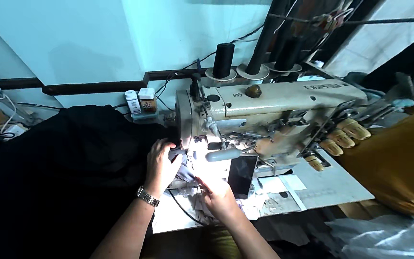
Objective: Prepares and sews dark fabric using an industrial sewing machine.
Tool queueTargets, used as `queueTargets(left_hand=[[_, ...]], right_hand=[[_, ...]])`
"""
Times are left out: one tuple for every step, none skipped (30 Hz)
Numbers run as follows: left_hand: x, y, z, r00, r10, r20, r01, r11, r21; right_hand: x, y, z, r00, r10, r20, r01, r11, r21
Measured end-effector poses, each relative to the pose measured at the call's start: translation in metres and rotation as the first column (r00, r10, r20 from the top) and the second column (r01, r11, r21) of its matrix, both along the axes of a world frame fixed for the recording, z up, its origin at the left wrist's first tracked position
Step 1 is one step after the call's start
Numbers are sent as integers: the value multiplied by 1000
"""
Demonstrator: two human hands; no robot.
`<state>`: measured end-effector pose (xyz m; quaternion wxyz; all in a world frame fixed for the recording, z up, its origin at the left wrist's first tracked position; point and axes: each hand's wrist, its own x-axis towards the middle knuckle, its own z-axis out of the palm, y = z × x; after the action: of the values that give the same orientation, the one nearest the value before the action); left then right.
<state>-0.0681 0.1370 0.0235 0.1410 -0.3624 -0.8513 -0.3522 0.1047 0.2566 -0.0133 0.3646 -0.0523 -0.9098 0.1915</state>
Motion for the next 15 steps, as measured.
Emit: queueTargets(left_hand=[[0,0,-1,1000,0,2,0,1000,1],[0,0,-2,1000,-1,1,1,1000,4],[0,0,-2,1000,-2,-3,2,1000,10],[0,0,-2,1000,-4,-6,4,1000,17],[0,0,-1,1000,0,-6,1,1000,18],[0,0,-1,1000,4,-4,-4,1000,14],[1,0,-1,1000,5,0,-5,1000,11],[2,-1,-1,1000,3,2,-3,1000,11],[2,0,-1,1000,2,5,-2,1000,10],[2,0,0,1000,3,3,-3,1000,9],[1,0,0,1000,6,3,-6,1000,2],[1,0,0,1000,9,2,-9,1000,-2],[1,0,0,1000,11,5,-11,1000,-2],[2,0,0,1000,13,6,-13,1000,-4],[2,0,0,1000,14,7,-14,1000,-5]], right_hand=[[2,3,0,1000,21,-17,-21,1000,0],[5,6,0,998,45,-47,-45,999,-6],[9,10,4,994,69,-83,-72,997,-34],[16,14,11,989,82,-126,-93,992,-84],[23,19,19,982,76,-173,-101,985,-141],[32,25,27,976,63,-207,-102,978,-183],[41,32,35,966,41,-255,-97,973,-211],[49,40,42,949,2,-315,-76,972,-222],[57,49,50,927,-53,-372,-30,977,-213],[66,62,57,893,-115,-434,34,981,-190],[76,77,65,846,-172,-504,93,980,-178],[86,95,75,786,-230,-573,135,970,-204],[94,116,87,703,-291,-649,147,952,-267],[101,140,99,604,-374,-704,148,920,-362],[107,164,111,535,-475,-699,149,867,-476]])
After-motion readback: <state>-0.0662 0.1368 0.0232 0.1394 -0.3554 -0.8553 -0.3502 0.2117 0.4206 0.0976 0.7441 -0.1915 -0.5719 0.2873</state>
